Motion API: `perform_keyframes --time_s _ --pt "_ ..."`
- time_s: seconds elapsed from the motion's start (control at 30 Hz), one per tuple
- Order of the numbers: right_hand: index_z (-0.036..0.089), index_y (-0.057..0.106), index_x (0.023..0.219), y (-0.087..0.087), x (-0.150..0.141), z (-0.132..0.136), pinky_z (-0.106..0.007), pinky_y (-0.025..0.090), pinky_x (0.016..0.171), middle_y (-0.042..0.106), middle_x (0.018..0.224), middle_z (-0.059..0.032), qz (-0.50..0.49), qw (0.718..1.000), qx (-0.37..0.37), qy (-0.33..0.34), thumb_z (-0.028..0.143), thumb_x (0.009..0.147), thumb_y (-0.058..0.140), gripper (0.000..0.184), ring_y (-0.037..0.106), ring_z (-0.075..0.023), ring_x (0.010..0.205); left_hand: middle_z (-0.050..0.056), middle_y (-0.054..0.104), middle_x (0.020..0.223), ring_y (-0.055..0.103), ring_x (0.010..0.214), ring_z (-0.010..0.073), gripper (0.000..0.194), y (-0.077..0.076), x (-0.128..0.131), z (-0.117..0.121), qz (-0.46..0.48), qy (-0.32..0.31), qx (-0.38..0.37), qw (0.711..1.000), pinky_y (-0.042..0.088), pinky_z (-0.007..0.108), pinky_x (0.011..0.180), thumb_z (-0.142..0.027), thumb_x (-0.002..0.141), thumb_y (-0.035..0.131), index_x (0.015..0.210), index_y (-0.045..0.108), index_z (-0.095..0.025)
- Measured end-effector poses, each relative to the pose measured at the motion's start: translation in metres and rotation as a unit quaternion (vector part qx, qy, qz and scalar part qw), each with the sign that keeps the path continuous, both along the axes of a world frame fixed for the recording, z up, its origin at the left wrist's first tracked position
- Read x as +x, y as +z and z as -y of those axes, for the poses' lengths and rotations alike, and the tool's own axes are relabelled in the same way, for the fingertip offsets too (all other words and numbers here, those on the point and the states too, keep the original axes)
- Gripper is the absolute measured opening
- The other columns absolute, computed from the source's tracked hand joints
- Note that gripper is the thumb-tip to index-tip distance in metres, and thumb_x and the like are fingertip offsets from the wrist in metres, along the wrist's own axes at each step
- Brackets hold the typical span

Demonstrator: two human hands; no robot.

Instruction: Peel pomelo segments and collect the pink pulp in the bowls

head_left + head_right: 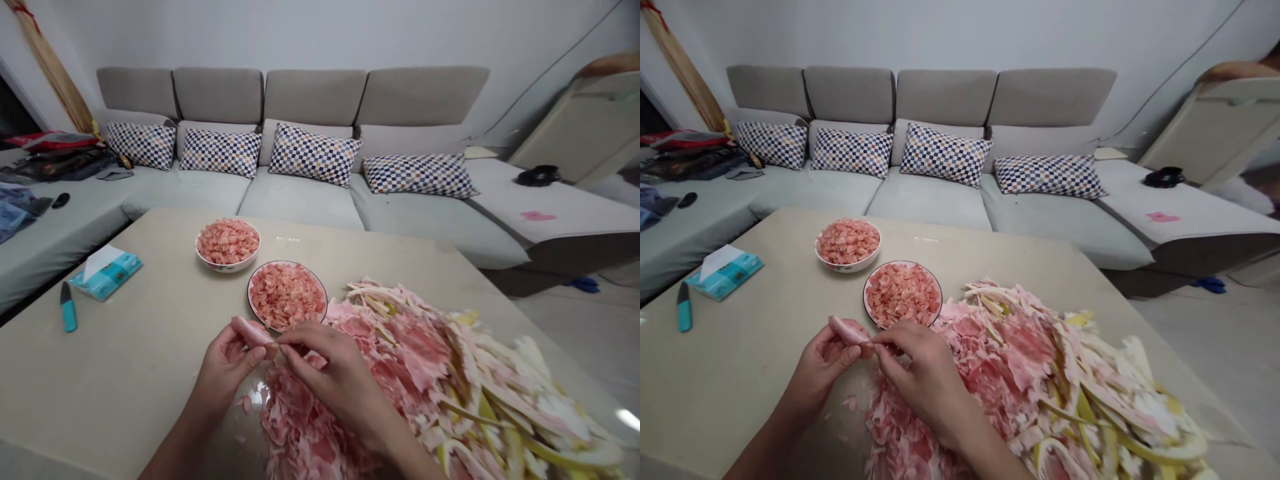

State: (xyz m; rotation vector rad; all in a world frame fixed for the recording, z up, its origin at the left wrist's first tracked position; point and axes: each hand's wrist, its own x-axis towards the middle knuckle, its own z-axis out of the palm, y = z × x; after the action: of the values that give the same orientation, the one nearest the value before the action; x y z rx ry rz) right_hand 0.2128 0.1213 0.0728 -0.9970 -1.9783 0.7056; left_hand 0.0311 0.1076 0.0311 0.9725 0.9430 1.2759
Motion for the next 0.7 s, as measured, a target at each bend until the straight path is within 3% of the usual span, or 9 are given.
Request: perform_keyframes --time_s 0.5,0.7 --pt "0.022 0.069 0.088 -0.002 -0.001 0.003 -0.027 0.049 0.064 0.070 0.079 -0.0043 0.055 0.998 0.041 -0.009 0.016 0.084 0.058 0.013 0.064 -0.0167 0.071 0.005 0.068 0.091 0.061 0.092 0.0211 0.025 -0.007 0.001 0.002 0.007 -0.005 -0.024 1.000 0.048 0.029 0.082 -0.027 0.071 0.077 0.091 0.068 -0.018" --pt "0.021 0.065 0.082 0.000 0.001 0.004 -0.025 0.046 0.061 0.067 0.077 -0.0024 0.058 0.998 0.020 -0.025 0.013 0.081 0.058 0.011 0.062 -0.0146 0.067 0.006 0.067 0.095 0.060 0.095 0.0211 0.026 -0.010 0.001 0.002 0.016 -0.019 -0.031 0.999 0.046 0.030 0.083 -0.026 0.073 0.075 0.096 0.065 -0.018"
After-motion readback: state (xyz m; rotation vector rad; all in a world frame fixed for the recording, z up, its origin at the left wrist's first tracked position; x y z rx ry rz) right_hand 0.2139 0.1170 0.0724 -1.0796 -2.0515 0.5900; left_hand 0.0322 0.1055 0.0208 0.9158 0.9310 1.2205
